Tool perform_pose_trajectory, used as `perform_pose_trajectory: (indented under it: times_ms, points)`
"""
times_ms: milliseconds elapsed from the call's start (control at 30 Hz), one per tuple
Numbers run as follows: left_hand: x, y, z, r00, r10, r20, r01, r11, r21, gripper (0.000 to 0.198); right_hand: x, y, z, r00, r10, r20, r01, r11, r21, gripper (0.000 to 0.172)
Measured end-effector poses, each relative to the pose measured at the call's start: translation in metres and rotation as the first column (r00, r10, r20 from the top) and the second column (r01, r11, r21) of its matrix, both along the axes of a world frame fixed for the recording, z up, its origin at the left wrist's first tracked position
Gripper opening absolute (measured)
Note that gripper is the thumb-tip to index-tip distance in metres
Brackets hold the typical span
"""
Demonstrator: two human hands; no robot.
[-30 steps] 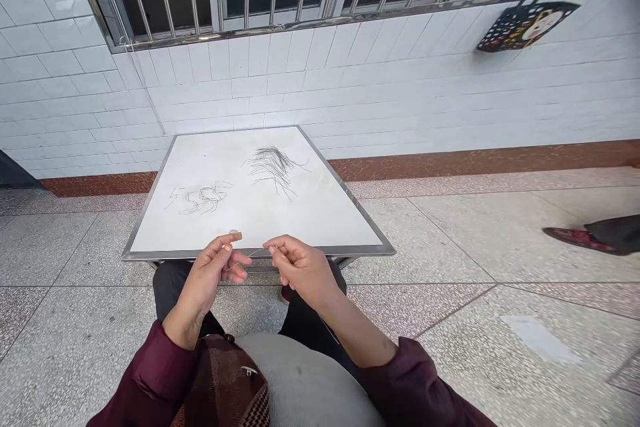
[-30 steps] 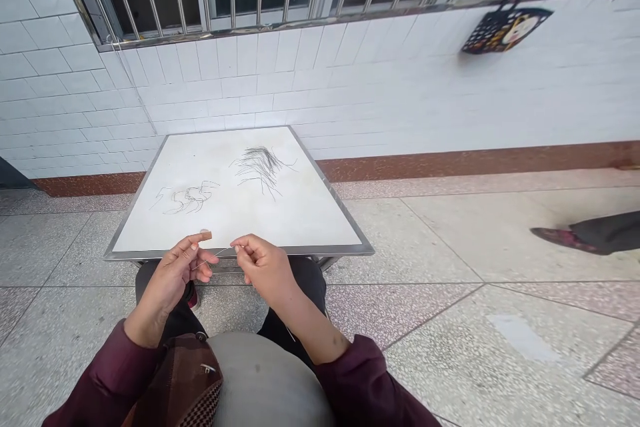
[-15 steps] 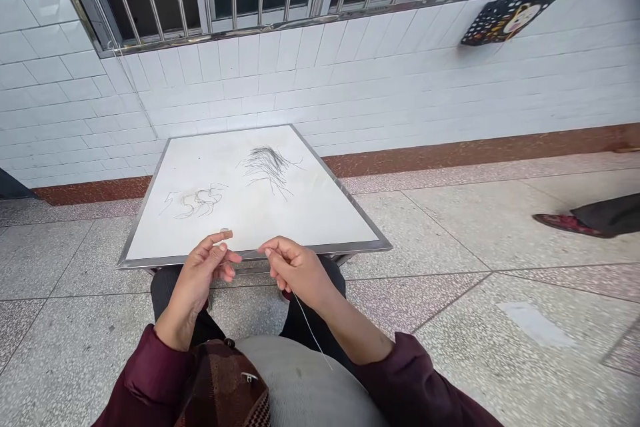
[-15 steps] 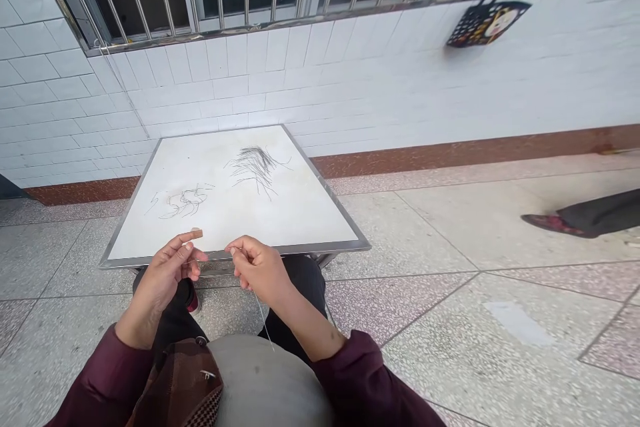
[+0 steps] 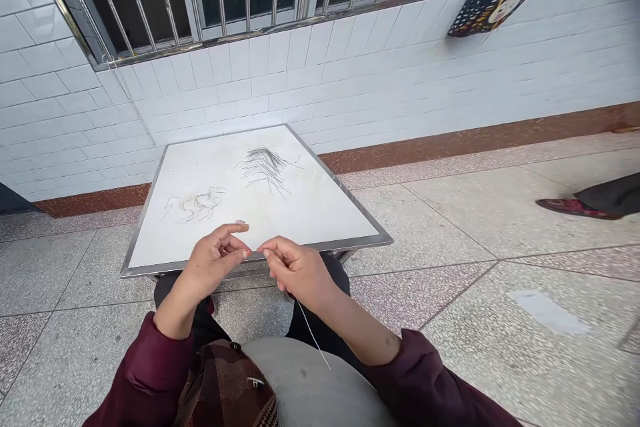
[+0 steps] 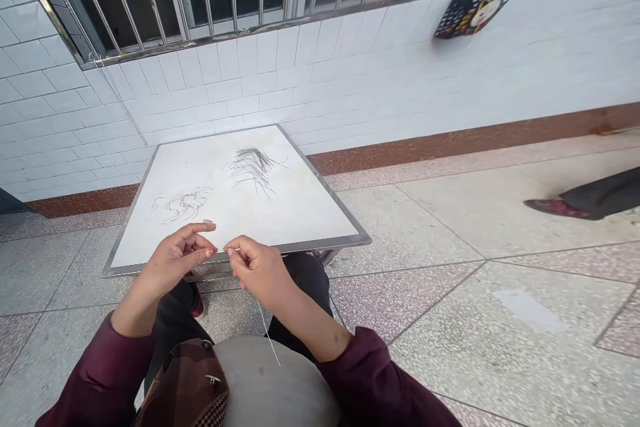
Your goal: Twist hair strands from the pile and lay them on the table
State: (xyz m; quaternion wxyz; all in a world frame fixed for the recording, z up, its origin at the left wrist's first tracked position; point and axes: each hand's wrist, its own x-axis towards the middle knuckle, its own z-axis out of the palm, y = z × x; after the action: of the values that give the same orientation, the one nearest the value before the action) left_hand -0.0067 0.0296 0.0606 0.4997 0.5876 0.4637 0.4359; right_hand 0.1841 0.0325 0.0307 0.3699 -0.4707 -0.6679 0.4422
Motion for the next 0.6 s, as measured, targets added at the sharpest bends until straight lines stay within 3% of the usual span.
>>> perform_pose_trajectory:
  times_ms: [133,300,500,600]
  points:
    - [0.011,-0.002,-0.006,1.0,-0.005,0.005,0.005,1.0,0.015,0.035,0.003,0.001,0.003,0.995,0.086,-0.055,-0.088,0.996,-0.03,0.032]
    - [0.012,-0.004,-0.005,0.998,0.015,0.06,-0.008,0.994,-0.111,0.039,0.012,0.007,0.005,0.974,0.121,-0.19,-0.146,0.981,-0.126,0.049]
    - [0.011,-0.004,-0.007,0.998,0.012,0.054,-0.005,0.991,-0.136,0.043,0.008,0.008,0.001,0.983,0.169,-0.064,-0.172,0.984,-0.045,0.022]
    - [0.006,-0.004,-0.008,0.995,-0.04,0.087,0.055,0.982,-0.183,0.046,0.006,0.007,0.0,0.989,0.145,0.005,-0.145,0.989,0.035,0.018]
